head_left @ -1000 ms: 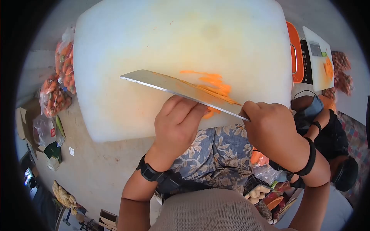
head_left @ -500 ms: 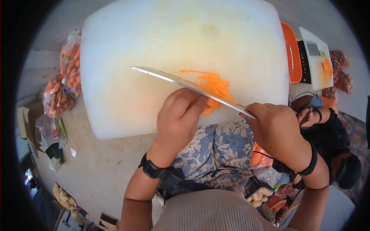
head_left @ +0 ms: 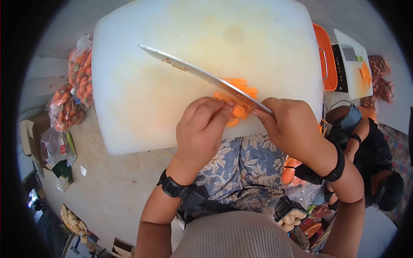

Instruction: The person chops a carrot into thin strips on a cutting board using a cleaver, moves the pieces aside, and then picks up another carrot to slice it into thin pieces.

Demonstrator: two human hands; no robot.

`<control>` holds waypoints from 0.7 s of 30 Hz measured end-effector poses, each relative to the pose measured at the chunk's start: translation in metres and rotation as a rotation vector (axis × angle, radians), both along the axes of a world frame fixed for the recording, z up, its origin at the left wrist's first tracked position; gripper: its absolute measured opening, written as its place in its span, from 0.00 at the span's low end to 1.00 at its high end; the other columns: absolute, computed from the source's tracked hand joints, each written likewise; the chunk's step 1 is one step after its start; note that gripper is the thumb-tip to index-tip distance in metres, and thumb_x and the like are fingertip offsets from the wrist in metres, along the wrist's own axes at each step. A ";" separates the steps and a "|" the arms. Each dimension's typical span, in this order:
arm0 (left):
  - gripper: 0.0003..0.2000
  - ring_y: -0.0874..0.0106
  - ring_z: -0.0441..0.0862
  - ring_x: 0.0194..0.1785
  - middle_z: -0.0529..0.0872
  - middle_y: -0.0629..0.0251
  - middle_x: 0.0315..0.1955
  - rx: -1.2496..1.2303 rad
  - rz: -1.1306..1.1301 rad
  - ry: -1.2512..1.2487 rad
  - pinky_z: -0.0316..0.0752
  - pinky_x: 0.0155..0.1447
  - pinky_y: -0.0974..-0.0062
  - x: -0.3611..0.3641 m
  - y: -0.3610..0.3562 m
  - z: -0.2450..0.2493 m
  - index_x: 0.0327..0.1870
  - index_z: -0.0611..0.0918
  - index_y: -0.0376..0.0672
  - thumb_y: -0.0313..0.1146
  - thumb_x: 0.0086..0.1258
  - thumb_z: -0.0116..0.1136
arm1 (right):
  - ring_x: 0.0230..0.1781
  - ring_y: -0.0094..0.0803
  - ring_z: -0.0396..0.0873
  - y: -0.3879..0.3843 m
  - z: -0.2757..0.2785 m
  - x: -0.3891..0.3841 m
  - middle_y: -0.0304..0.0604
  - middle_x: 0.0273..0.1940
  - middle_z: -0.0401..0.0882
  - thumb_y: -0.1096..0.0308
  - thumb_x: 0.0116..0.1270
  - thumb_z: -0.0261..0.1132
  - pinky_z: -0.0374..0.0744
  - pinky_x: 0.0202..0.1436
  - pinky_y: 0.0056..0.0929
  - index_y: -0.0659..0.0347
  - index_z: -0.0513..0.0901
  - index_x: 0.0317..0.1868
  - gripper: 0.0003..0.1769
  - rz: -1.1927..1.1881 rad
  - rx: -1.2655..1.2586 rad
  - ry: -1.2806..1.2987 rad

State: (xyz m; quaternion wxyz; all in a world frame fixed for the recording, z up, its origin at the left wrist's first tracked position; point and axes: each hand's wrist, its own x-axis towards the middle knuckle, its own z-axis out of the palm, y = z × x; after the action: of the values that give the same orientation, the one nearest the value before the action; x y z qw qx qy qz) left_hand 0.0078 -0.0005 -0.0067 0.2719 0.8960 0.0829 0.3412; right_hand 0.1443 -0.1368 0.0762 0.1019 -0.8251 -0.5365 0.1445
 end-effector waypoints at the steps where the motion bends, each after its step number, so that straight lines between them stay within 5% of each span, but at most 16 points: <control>1: 0.10 0.66 0.81 0.44 0.83 0.66 0.35 0.014 0.012 0.001 0.79 0.43 0.72 0.000 0.000 -0.001 0.38 0.87 0.40 0.23 0.53 0.66 | 0.21 0.47 0.79 -0.001 0.005 0.000 0.49 0.20 0.77 0.68 0.60 0.65 0.76 0.25 0.40 0.61 0.76 0.26 0.09 -0.031 0.017 0.018; 6: 0.10 0.66 0.81 0.44 0.83 0.66 0.36 0.046 0.024 0.024 0.79 0.44 0.72 -0.002 0.001 0.000 0.38 0.87 0.40 0.23 0.53 0.65 | 0.19 0.48 0.77 -0.009 0.029 -0.004 0.49 0.19 0.76 0.65 0.65 0.66 0.74 0.25 0.42 0.64 0.81 0.31 0.10 -0.068 -0.035 0.001; 12: 0.12 0.66 0.82 0.42 0.83 0.67 0.35 -0.060 0.002 0.046 0.79 0.42 0.73 -0.007 0.002 -0.001 0.36 0.87 0.41 0.23 0.48 0.65 | 0.20 0.41 0.80 -0.013 0.017 -0.008 0.45 0.20 0.78 0.71 0.57 0.64 0.77 0.24 0.36 0.60 0.76 0.28 0.04 0.055 -0.229 -0.088; 21: 0.08 0.66 0.83 0.42 0.84 0.66 0.34 -0.011 0.005 -0.023 0.80 0.43 0.73 -0.002 0.001 -0.001 0.34 0.87 0.39 0.23 0.51 0.66 | 0.20 0.44 0.79 0.003 0.001 -0.002 0.48 0.20 0.78 0.69 0.59 0.65 0.77 0.25 0.39 0.61 0.76 0.27 0.07 0.020 -0.070 -0.041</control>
State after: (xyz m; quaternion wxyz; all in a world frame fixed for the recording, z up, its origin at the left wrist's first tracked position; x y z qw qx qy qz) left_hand 0.0061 0.0005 -0.0078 0.2770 0.8902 0.0841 0.3517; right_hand 0.1418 -0.1343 0.0769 0.0605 -0.8256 -0.5414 0.1472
